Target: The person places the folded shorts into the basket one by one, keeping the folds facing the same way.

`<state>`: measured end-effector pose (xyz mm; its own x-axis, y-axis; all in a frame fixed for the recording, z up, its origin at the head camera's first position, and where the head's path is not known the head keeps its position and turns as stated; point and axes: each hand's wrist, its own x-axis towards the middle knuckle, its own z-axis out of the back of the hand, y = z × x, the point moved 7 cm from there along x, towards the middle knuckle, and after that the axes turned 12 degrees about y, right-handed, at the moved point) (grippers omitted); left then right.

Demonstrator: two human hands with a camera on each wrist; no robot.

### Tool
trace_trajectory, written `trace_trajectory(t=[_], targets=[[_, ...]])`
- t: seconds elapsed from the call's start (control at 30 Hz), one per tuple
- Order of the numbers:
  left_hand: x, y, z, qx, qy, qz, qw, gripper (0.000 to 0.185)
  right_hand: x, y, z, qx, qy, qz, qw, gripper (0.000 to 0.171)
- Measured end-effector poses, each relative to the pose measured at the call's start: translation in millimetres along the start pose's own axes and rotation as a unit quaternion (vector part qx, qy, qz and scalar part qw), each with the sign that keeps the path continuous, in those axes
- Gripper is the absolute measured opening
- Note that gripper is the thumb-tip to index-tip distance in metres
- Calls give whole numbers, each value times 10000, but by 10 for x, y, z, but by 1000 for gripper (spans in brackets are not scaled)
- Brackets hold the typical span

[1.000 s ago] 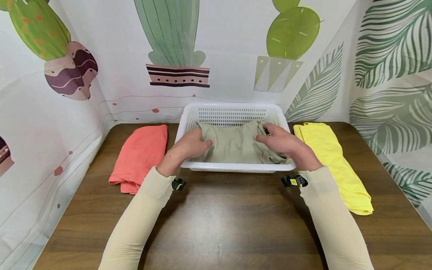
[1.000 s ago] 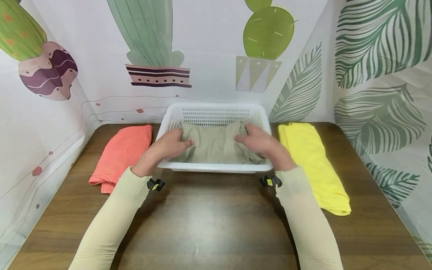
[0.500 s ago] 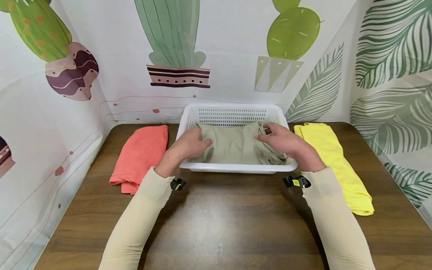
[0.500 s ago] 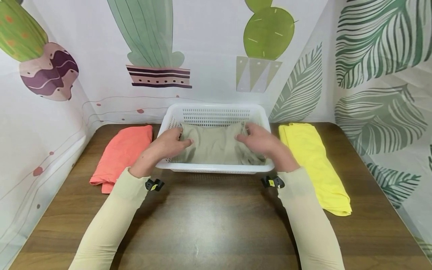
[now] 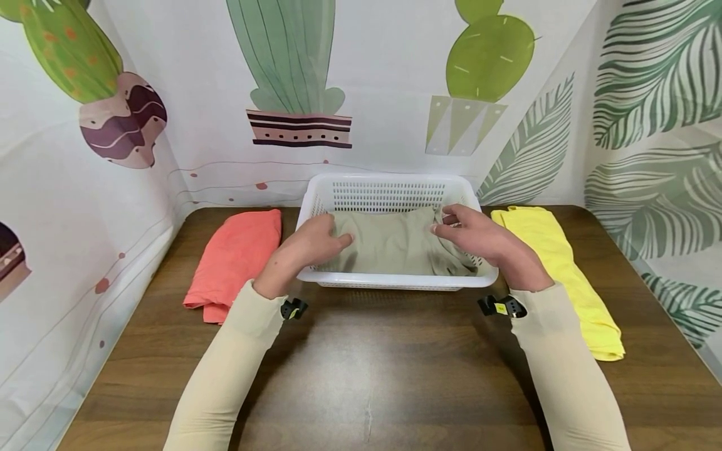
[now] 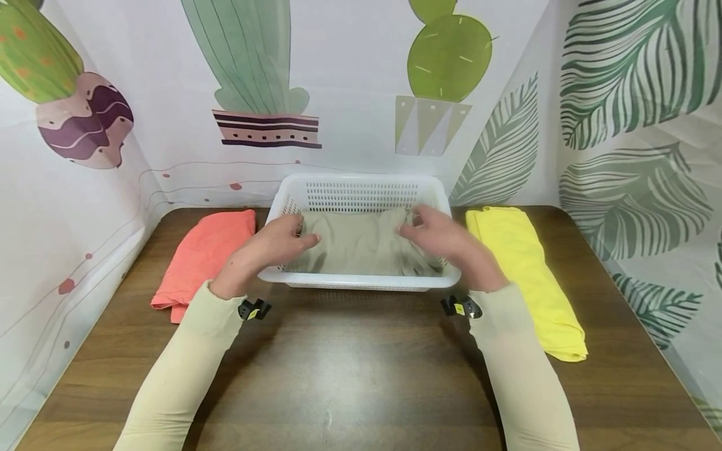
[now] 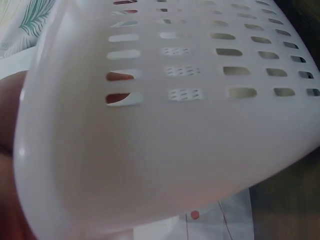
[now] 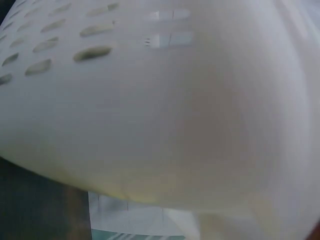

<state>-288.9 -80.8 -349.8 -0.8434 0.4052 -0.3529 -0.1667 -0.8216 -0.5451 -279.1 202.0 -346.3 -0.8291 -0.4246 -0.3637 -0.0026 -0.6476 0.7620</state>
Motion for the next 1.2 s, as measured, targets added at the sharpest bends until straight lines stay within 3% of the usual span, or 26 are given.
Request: trace_trajectory(t=[0.13, 0.4, 0.77, 1.0, 1.2], targets=[[-47, 8, 5, 31, 51, 50, 10000, 59, -35, 11, 2, -58, 18, -12, 10000, 76], [-155, 8, 35, 62, -2, 18, 10000, 49, -101, 57, 10, -410, -36, 214, 9989, 63], [-234, -37, 79, 280, -173, -124, 9994, 46, -201, 89, 8, -306, -146, 479, 9983, 56], [-305, -28, 108, -252, -266, -135, 9992, 74, -323, 164, 24, -311, -308, 651, 9969, 51], [-382, -11, 117, -821, -404, -429, 9949, 60, -429, 199, 41, -168, -472, 808, 9955, 50]])
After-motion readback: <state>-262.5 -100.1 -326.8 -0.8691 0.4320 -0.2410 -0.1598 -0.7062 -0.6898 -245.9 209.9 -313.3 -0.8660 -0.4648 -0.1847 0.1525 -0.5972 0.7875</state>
